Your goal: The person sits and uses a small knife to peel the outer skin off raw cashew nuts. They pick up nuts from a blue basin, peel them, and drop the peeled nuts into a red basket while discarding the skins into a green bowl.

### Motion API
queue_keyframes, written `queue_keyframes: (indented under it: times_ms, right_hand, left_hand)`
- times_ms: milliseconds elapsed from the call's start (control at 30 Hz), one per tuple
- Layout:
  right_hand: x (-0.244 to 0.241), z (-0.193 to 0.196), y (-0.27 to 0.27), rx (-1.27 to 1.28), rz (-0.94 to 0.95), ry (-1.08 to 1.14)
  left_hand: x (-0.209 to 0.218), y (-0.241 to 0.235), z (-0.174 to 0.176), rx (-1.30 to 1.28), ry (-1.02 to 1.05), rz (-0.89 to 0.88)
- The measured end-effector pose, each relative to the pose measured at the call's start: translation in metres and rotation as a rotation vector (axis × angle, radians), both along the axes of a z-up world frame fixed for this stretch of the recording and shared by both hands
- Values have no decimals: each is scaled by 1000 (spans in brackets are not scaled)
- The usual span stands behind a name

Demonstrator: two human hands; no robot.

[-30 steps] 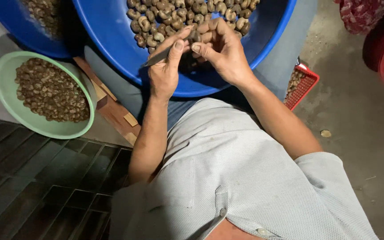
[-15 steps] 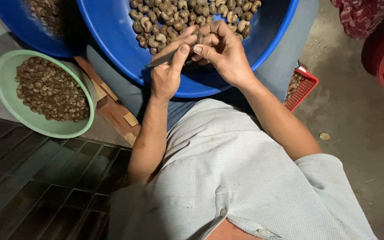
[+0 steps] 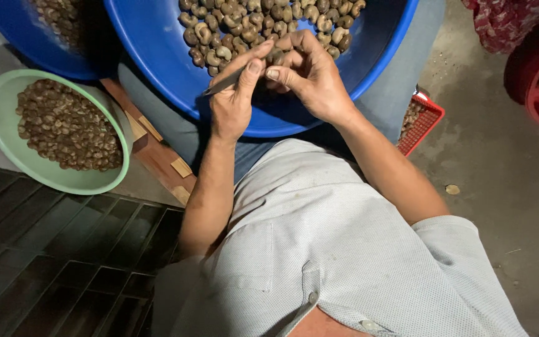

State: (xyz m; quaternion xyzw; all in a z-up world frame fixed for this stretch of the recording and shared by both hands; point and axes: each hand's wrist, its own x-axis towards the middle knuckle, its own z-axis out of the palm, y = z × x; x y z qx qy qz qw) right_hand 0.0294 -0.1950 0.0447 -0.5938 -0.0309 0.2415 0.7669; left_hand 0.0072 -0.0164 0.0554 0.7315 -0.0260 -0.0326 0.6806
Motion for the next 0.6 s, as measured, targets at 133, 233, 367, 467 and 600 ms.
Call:
queue_keyframes:
  times_ms: [133,233,367,467,600]
  right_hand:
    - [1,-7,2,97,-45,26]
    - [1,-1,3,51,-46,13]
    - [1,-2,2,26,-45,15]
    - [0,-6,2,-1,-76,0]
    - [0,-5,1,37,-48,15]
  left_hand:
    - [-3,0,-5,-110,26,-28]
    - [-1,-1,0,-36,-16,-16]
    - [-1,-1,-1,-47,-10,-16]
    - [-2,0,-5,-91,-32,-79]
    - [-1,1,-4,-84,-5,-1]
